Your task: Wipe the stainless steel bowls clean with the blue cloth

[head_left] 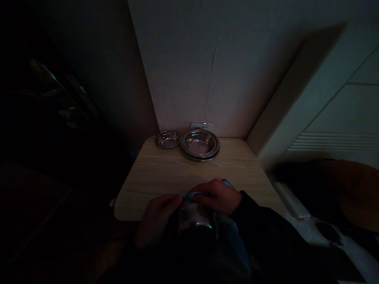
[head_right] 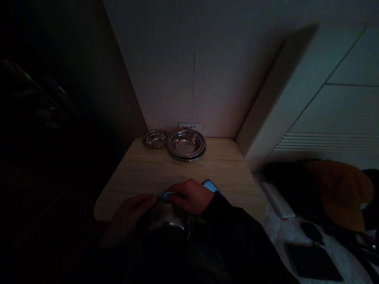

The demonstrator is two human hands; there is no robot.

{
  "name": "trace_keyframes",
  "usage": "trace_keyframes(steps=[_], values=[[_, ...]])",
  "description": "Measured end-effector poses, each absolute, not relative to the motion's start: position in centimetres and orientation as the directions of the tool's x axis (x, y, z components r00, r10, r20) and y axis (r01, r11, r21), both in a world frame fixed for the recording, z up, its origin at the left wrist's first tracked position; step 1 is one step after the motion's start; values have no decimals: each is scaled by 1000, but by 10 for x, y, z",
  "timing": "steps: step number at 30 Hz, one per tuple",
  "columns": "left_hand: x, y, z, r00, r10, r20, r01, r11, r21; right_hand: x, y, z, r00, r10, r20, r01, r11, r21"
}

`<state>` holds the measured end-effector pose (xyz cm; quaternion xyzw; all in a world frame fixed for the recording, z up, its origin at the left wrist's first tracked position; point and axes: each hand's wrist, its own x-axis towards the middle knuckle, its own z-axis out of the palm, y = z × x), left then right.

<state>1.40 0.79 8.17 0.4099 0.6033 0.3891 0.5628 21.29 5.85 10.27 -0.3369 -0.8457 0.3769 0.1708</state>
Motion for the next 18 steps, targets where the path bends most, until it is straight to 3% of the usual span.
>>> trace_keyframes(steps=[5,10,18], values=[[7,6,77,-77,904,-421,-39,420,907,233,56,89,-646,764,-13,479,392,-785],[16,3,75,-6,904,-428,-117,424,898,220,59,96,-657,754,18,485,441,-755],[8,2,77,-85,883,-462,-174,443,879,234,53,82,-610,792,26,462,382,-800]])
